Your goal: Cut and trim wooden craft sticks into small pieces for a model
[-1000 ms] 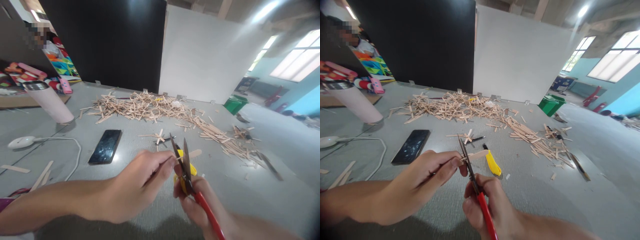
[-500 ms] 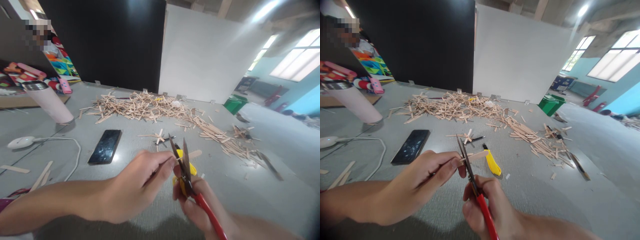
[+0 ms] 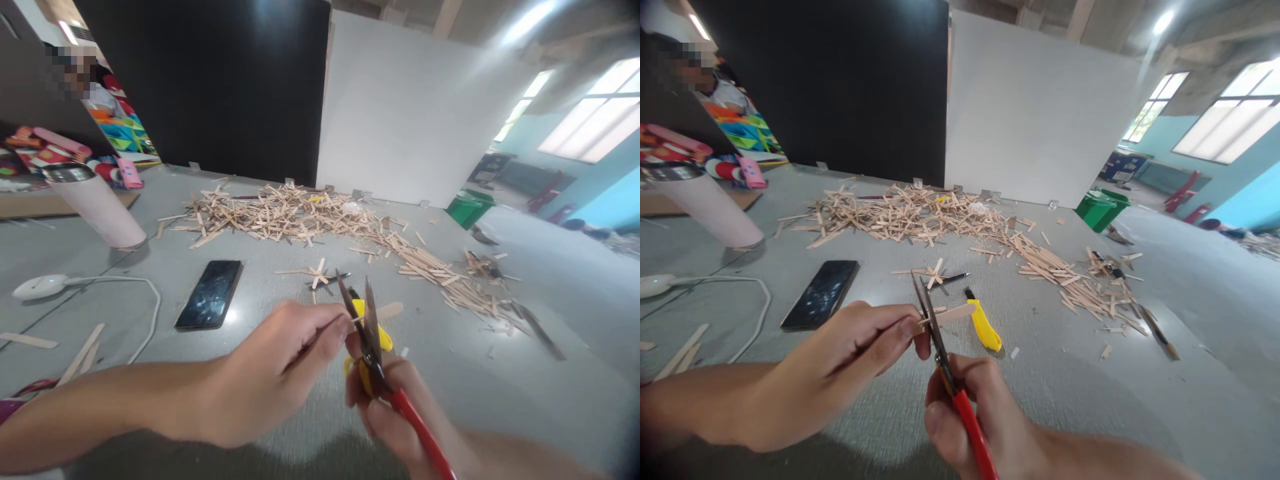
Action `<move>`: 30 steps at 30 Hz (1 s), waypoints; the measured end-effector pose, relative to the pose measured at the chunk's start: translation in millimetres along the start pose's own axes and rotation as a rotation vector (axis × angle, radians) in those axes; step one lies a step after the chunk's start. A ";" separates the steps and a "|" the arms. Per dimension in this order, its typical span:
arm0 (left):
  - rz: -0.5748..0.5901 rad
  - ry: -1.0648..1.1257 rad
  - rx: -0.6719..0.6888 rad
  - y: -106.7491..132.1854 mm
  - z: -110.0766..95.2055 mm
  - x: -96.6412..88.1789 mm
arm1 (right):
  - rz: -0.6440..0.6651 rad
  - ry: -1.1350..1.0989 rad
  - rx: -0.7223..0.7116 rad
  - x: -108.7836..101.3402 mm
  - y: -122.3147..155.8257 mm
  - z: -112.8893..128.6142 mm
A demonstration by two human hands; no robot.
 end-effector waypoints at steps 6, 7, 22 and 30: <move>-0.008 -0.056 0.029 0.6 -2.9 -0.5 | -0.015 0.074 0.015 -2.3 0.6 3.4; -0.007 -0.068 0.032 0.6 -3.0 -0.4 | -0.026 0.084 0.027 -3.0 0.8 2.7; -0.056 -0.179 0.051 3.2 0.9 -3.9 | -0.073 0.095 0.166 -5.4 -2.9 -10.6; -0.050 -0.149 0.006 2.3 10.6 -3.7 | -0.112 0.059 0.129 -4.4 1.7 -7.2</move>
Point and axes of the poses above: each hand's wrist, its own y-axis away from the middle knuckle, its own x-axis out of the palm, z = x × y, the point moved 10 cm from there along -y, towards the middle knuckle, and after that the axes turned 10 degrees about -z, right-handed, at the moved point
